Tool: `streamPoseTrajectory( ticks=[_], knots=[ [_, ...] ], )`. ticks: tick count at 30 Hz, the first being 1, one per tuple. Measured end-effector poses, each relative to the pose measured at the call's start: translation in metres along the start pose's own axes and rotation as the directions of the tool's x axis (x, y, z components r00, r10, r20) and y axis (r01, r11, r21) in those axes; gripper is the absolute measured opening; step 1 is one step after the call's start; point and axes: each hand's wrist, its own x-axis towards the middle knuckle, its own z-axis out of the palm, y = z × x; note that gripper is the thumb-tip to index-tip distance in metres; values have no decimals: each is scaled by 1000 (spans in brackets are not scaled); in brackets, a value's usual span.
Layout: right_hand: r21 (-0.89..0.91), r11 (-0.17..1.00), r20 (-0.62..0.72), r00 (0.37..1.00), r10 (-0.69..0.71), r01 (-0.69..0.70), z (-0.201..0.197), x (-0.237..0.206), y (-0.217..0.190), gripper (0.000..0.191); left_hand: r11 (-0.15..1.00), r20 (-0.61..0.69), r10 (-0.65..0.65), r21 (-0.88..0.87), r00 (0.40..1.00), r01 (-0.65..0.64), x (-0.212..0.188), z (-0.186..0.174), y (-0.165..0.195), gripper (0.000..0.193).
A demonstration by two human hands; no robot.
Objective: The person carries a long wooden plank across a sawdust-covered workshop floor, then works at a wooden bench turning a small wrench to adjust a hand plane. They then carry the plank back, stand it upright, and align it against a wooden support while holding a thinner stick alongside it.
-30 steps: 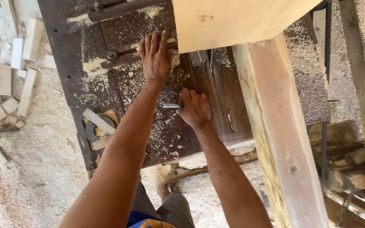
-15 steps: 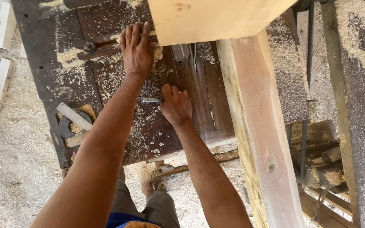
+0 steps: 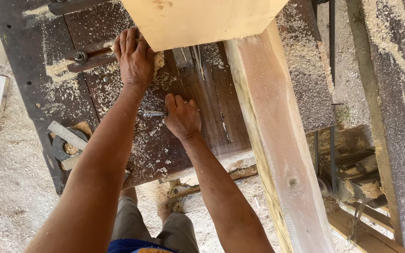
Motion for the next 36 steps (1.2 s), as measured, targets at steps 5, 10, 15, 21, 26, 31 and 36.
streamPoseTrajectory(
  ticks=[5,10,15,21,26,31,36],
  knots=[
    [-3,1000,44,999,15,-15,1,0,0,34,1000,0,-16,-18,1000,16,0,-1,1,52],
    [7,1000,38,999,18,-18,2,-1,0,36,999,13,-14,-33,1000,14,0,-3,1,51],
    [0,1000,38,999,16,-16,5,-1,1,41,1000,41,-23,-8,999,23,1,-3,1,50],
    [-6,999,98,995,34,-34,5,-1,1,42,1000,20,19,17,1000,-19,3,-2,1,46],
    [-16,999,81,996,36,-35,3,-1,0,45,1000,38,1,19,999,-2,3,0,1,42],
    [12,999,102,994,39,-40,1,-1,0,43,1000,-7,15,14,1000,-15,3,0,1,45],
    [17,1000,55,998,24,-25,0,-1,0,45,1000,6,9,17,1000,-10,1,1,-1,45]
  ],
)
